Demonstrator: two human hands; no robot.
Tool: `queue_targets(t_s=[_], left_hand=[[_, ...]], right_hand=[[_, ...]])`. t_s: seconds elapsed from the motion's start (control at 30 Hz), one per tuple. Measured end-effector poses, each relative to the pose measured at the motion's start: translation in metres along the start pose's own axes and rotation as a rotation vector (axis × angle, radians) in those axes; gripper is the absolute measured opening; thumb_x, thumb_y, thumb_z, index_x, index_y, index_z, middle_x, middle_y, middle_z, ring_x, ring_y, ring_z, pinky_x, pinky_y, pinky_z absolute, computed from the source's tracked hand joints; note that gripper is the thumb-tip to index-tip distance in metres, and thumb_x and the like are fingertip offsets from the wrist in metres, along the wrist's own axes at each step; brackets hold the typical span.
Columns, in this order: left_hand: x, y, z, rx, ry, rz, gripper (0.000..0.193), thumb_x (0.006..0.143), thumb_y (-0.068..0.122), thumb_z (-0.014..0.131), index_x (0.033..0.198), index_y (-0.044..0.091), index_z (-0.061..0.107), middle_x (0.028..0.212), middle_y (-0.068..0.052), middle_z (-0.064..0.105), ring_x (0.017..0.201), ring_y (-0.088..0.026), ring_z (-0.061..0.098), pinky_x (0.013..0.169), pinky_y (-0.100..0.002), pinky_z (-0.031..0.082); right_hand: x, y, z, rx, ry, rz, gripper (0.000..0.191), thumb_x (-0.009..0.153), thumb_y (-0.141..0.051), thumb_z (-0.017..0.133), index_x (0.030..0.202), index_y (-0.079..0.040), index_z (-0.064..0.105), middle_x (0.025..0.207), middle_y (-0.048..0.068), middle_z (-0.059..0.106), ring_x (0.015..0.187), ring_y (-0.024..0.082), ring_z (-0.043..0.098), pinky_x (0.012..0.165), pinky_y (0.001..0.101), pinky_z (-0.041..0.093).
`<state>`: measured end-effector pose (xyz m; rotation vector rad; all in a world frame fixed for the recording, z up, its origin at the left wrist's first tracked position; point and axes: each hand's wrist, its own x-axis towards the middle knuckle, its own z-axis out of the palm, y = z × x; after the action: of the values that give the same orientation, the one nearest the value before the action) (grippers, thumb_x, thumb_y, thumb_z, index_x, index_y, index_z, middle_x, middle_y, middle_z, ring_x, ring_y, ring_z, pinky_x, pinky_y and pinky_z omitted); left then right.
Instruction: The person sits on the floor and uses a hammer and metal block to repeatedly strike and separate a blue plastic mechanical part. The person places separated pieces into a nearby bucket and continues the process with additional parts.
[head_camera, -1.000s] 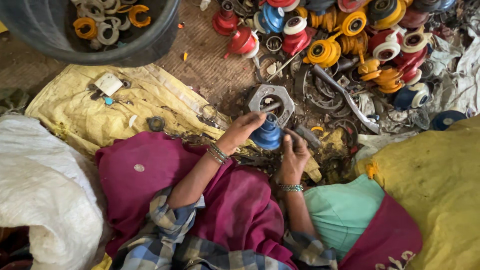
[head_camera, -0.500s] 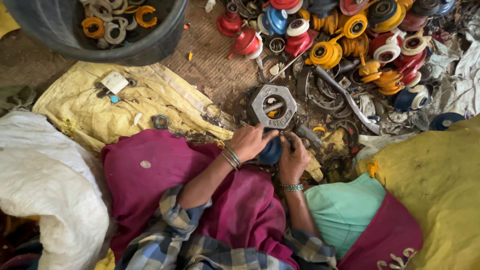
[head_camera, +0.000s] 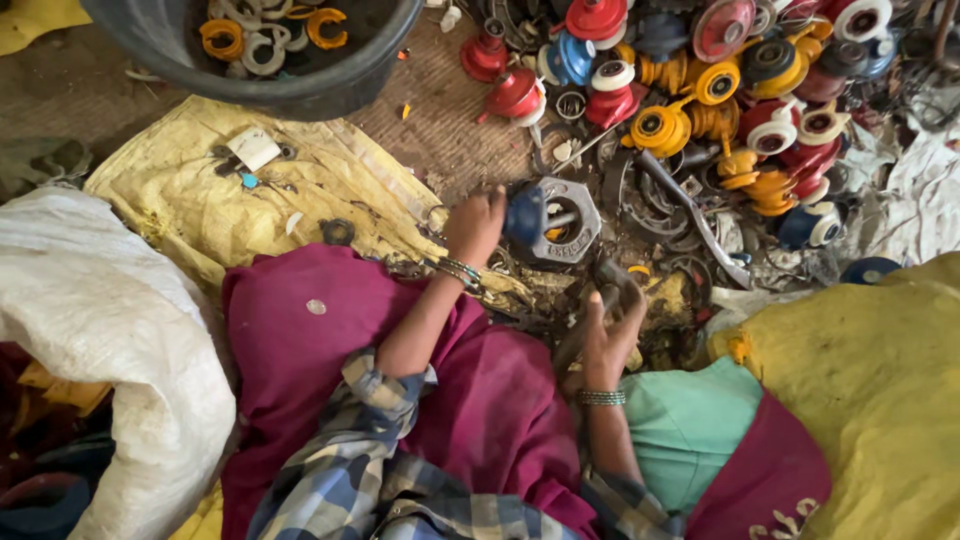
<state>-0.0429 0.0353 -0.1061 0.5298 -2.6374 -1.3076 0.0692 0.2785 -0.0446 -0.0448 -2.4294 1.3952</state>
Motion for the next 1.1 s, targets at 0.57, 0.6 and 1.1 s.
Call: queue_targets(t_s=[0.57, 0.6, 1.1], left_hand=[[-0.001, 0.011, 0.015, -0.083, 0.252, 0.157, 0.040, 0.104, 0.043, 0.053, 0.093, 0.009, 0.070, 0.086, -0.020, 0.073, 0.076, -0.041, 0.071, 0.072, -0.053, 0.055], [-0.001, 0.013, 0.015, -0.083, 0.247, 0.159, 0.040, 0.105, 0.043, 0.052, 0.093, 0.009, 0.070, 0.086, -0.019, 0.073, 0.079, -0.040, 0.071, 0.074, -0.053, 0.055], [0.000, 0.025, 0.011, -0.008, 0.146, 0.002, 0.042, 0.102, 0.041, 0.048, 0.091, 0.009, 0.073, 0.071, -0.020, 0.071, 0.065, -0.041, 0.069, 0.061, -0.054, 0.055]], right_hand=[[0.012, 0.063, 0.004, 0.962, -0.072, 1.059, 0.019, 0.095, -0.022, 0.067, 0.102, -0.008, 0.057, 0.075, 0.007, 0.060, 0.065, 0.019, 0.059, 0.058, 0.0305, 0.053], [0.012, 0.065, 0.005, 0.980, -0.088, 1.056, 0.019, 0.095, -0.022, 0.066, 0.102, -0.008, 0.057, 0.075, 0.007, 0.060, 0.064, 0.019, 0.059, 0.058, 0.0301, 0.053], [0.002, -0.094, -0.038, -0.128, -0.202, 0.125, 0.055, 0.086, -0.013, 0.072, 0.134, 0.004, 0.051, 0.097, 0.017, 0.070, 0.076, 0.024, 0.068, 0.064, 0.0383, 0.057]])
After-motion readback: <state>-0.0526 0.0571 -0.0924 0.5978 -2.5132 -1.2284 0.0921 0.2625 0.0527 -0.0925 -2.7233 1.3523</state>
